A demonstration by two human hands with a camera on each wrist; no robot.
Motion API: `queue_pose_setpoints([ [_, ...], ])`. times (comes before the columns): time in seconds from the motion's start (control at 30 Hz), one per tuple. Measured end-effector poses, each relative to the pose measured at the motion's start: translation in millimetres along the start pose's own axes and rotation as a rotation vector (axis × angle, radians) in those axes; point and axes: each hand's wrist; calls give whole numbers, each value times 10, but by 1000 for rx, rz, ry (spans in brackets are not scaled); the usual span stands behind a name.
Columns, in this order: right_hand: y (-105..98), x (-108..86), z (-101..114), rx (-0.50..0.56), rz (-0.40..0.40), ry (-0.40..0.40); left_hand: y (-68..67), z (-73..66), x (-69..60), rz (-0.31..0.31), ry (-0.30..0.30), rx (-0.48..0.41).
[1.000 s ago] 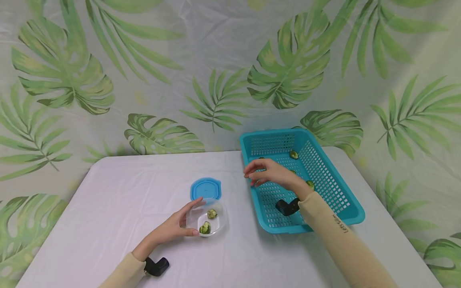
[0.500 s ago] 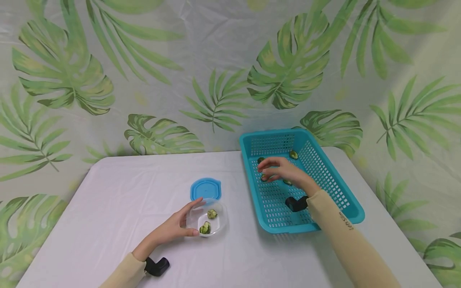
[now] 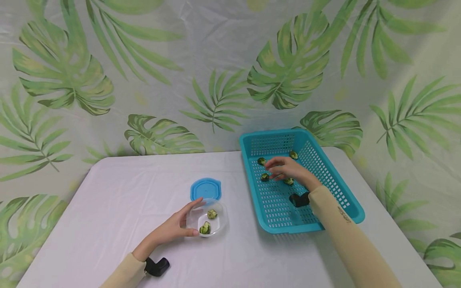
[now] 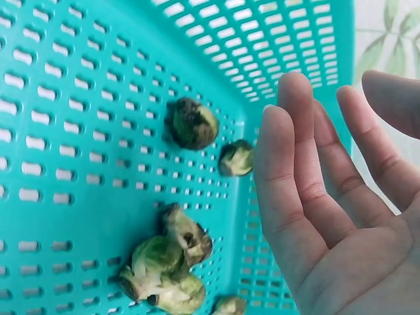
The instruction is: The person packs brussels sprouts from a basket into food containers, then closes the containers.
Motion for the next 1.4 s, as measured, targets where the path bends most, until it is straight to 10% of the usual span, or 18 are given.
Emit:
queue_pose_setpoints([
  [1.4, 24, 302, -206, -49, 51, 231, 9, 24, 0, -7, -4, 0],
])
Point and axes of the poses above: each hand's wrist, its own x-axis towards the middle knuckle, its own y-axis out of the palm, z = x × y, and after that the axes turned 6 degrees about x, right-handed
